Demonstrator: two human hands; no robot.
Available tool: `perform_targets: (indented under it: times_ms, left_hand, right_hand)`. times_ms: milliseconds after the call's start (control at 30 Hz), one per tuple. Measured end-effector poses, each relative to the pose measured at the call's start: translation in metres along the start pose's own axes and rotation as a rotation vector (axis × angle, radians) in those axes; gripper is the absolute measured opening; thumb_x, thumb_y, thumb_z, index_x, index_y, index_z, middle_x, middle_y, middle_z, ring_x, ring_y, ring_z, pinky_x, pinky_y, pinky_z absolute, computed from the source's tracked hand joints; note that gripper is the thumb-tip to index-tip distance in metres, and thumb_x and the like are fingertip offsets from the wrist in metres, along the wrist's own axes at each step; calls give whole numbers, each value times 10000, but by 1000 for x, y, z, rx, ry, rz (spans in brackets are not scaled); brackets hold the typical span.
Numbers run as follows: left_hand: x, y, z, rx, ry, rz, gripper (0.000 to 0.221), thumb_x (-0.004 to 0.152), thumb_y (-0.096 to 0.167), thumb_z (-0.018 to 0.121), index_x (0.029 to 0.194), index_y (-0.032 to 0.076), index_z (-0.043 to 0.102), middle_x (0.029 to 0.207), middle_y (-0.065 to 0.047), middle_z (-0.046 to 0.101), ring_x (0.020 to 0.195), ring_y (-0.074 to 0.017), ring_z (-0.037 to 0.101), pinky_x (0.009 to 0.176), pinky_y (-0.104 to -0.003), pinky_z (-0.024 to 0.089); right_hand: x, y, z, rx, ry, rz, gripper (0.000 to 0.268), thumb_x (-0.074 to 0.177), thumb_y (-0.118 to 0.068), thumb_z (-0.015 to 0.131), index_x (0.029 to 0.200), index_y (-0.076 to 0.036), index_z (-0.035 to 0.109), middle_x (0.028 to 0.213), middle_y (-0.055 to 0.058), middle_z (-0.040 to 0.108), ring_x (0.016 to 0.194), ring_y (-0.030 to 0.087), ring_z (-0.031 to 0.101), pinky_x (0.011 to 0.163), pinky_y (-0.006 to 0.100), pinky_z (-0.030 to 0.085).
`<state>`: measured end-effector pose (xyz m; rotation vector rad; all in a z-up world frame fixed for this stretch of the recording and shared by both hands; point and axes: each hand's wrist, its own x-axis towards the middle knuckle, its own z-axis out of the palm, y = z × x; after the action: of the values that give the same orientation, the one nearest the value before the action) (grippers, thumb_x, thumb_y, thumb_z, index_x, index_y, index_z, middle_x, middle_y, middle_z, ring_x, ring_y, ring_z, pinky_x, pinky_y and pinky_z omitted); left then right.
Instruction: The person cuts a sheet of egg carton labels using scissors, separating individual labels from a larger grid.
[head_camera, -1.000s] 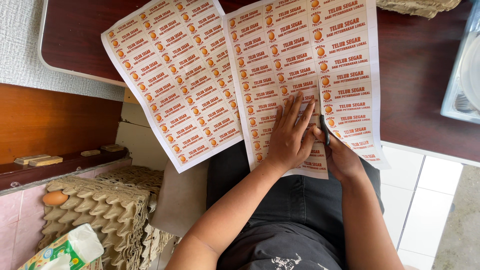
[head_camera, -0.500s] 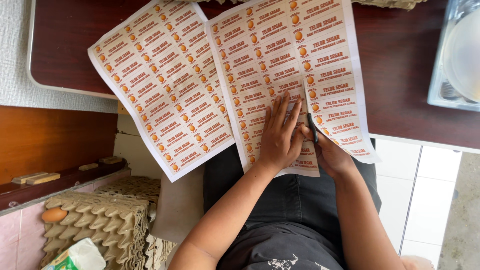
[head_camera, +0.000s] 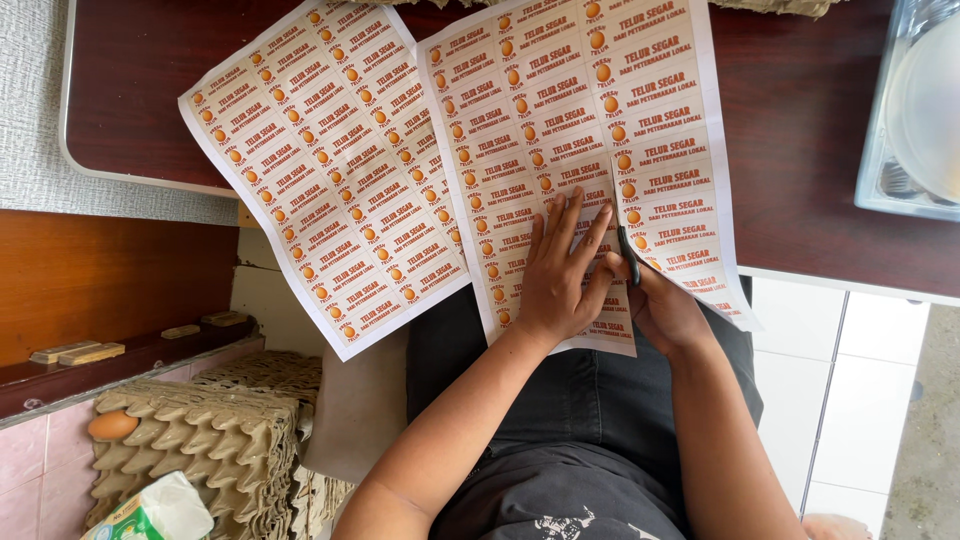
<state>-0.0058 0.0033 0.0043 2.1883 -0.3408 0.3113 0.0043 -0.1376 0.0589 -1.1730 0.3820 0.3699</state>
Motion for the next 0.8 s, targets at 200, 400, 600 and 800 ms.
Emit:
perform_targets:
  times_ms: [200, 400, 600, 800]
  left_hand:
    - [-3, 1, -3, -67, 0, 41, 741, 991, 422, 529, 1702, 256, 400, 1792, -172, 308, 1672, -428, 264, 1339, -632, 175]
    - [-14, 32, -25, -74, -179, 19, 1198, 723, 651, 629, 1710, 72, 278, 1795, -268, 210, 1669, -484, 183, 1325, -672, 99]
    - [-21, 35, -16, -71, -171, -12, 1088, 690, 187, 668, 1686, -34, 289, 1744, -326, 266, 1614, -534, 257, 1291, -674, 216]
    - [-42, 33, 10, -67, 1, 88, 737, 830, -44, 539, 1566, -36, 517, 1639, -302, 470, 1526, -476, 456, 1238, -485, 437]
  right_hand:
    - [-2, 4, -3, -25, 6, -5, 297, 989, -281, 788, 1073, -25, 663, 923, 135, 725, 802, 288, 761, 690, 413, 645]
    - [-5, 8, -2, -47, 14, -16, 284, 997, -298, 796, 987, -43, 669, 818, 81, 694, 744, 198, 741, 676, 328, 631]
    - [-6, 11, -4, -73, 9, -22, 302, 1006, -314, 804, 900, -61, 676, 714, 26, 664, 685, 107, 722, 662, 243, 618]
    - [-24, -23, 25, -84, 105, -35, 328, 986, -274, 853, 852, -45, 661, 657, 47, 633, 593, 139, 695, 632, 262, 625]
